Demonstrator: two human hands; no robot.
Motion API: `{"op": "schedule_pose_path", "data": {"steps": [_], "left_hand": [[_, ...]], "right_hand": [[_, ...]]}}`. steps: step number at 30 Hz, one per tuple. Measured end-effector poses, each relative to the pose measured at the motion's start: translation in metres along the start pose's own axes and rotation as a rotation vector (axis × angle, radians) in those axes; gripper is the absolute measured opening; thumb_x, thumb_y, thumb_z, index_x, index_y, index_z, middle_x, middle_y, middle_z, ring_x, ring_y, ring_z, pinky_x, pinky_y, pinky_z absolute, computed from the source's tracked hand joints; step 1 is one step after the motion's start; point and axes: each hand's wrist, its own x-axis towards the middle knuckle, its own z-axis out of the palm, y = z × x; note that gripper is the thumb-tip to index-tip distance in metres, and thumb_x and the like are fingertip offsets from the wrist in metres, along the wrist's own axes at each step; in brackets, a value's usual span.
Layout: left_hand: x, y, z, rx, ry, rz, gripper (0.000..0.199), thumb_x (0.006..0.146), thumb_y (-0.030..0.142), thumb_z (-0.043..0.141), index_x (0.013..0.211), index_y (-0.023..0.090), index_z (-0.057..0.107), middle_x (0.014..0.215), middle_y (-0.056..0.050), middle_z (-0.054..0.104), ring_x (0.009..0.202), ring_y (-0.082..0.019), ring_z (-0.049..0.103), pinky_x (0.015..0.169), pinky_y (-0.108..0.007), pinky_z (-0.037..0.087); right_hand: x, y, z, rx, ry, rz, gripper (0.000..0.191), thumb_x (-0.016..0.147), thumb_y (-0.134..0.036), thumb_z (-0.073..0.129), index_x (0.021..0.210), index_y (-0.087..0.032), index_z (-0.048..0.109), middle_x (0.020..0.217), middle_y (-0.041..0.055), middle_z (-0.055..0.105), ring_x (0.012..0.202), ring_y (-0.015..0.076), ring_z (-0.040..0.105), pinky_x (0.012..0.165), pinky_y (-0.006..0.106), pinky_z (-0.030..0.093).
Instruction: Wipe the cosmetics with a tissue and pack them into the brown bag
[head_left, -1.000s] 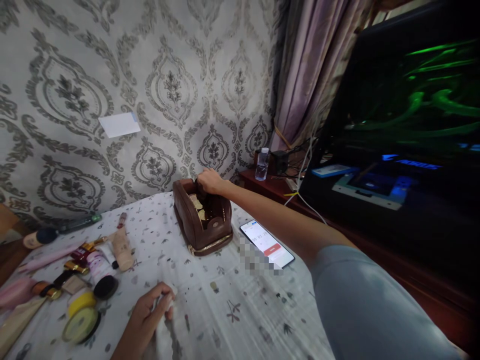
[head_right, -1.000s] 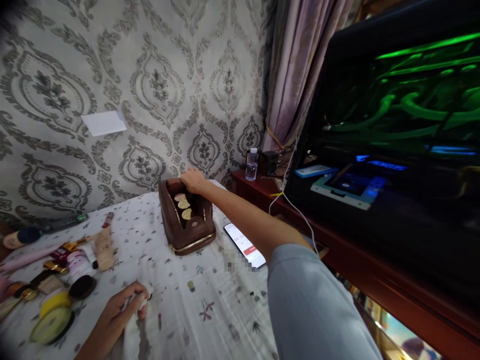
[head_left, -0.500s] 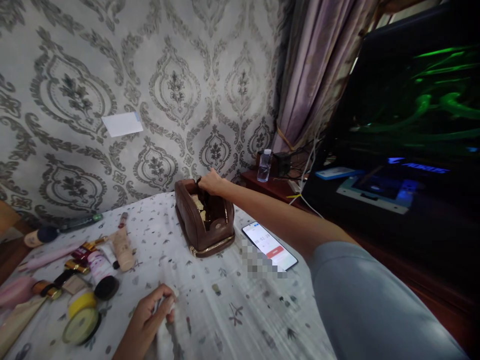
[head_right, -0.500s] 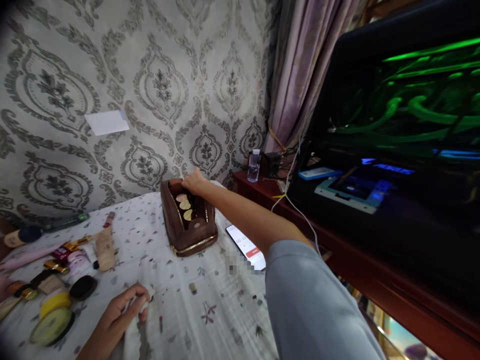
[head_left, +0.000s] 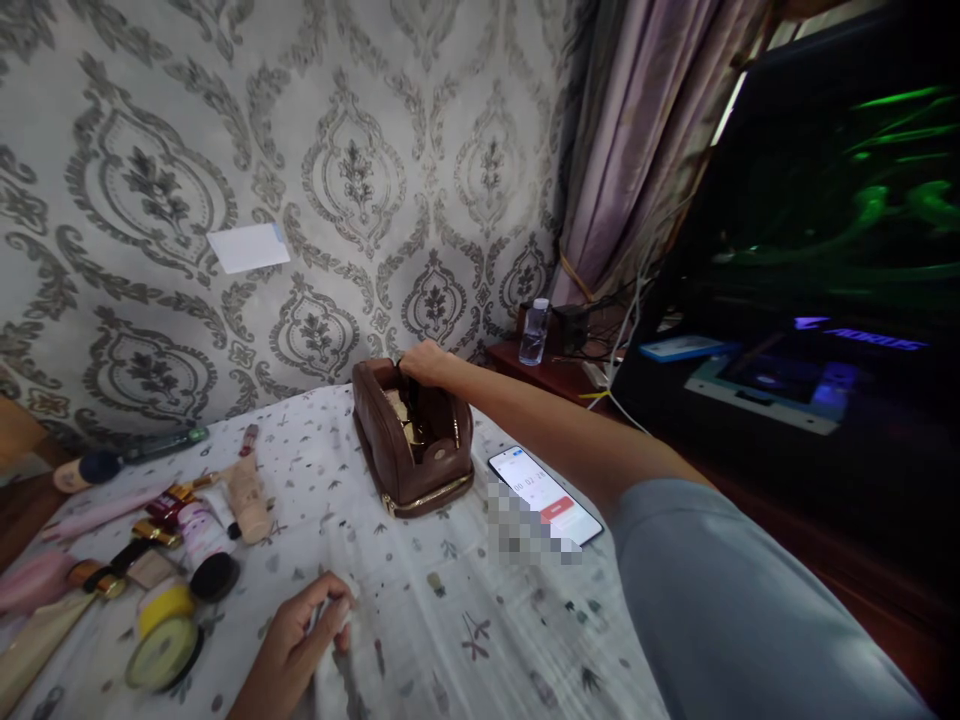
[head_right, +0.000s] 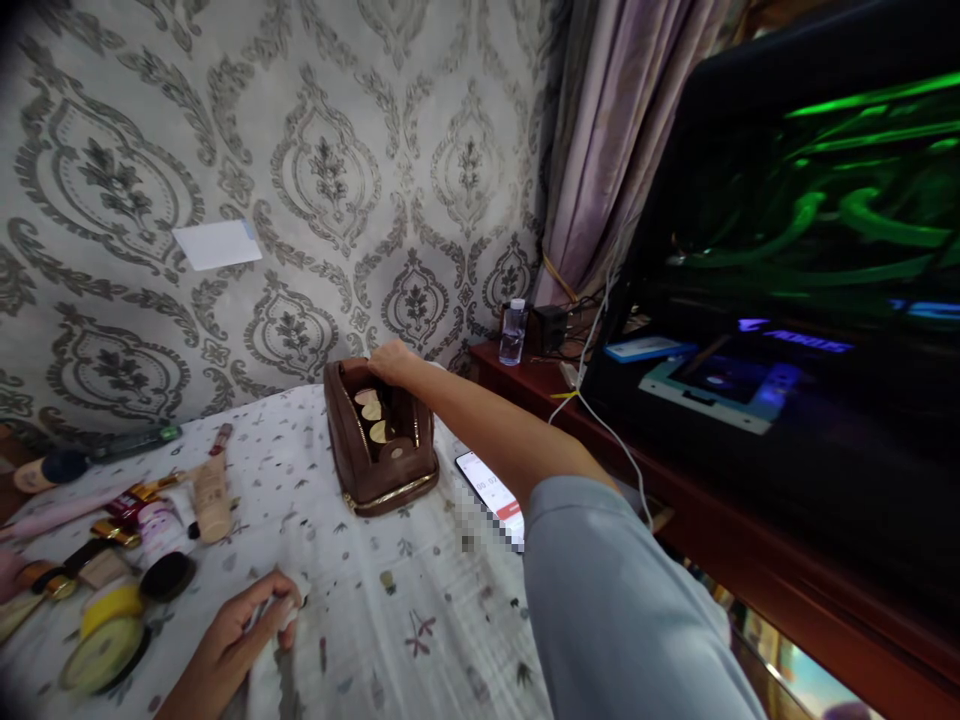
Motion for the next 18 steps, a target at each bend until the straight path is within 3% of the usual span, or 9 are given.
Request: {"op": "schedule_pose_path", "data": {"steps": [7,12,18], "left_hand": [[0.0000,0.0034,0.0007,-0.047,0.012,0.000,0.049,0.091,0.066,0.045,0.083,0.021,0.061,0.067,-0.001,0.064,0.069,-0.020,0.059,0.069,-0.027,0.045],[0.0002,0.0039,0.0010,-0.052,0.020,-0.004,0.049,0.090,0.067,0.047,0.082,0.021,0.062,0.067,-0.001,0.064,0.070,-0.021,0.059,0.069,-0.027,0.046],[0.0003,0.0035,-0.0001,-0.032,0.013,-0.018,0.050,0.091,0.068,0.045,0.085,0.021,0.062,0.068,-0.001,0.064,0.069,-0.020,0.058,0.067,-0.027,0.045]], "right_hand": [[-0.0056,-0.0033,-0.0055,-0.030,-0.050,0.005,0.023,0.096,-0.011,0.051,0.107,-0.011,0.071,0.113,0.0174,0.073,0.108,0.0257,0.069,0.088,0.036,0.055],[-0.0027,-0.0050,-0.0052,-0.031,-0.071,0.012,0.025,0.098,-0.030,0.059,0.115,-0.013,0.065,0.116,0.0093,0.069,0.104,0.0212,0.067,0.089,0.042,0.056],[-0.0016,-0.0012,-0.0023,-0.011,-0.035,0.009,0.024,0.096,-0.012,0.050,0.103,-0.013,0.072,0.113,0.0146,0.074,0.106,0.0240,0.069,0.086,0.035,0.055]]}}
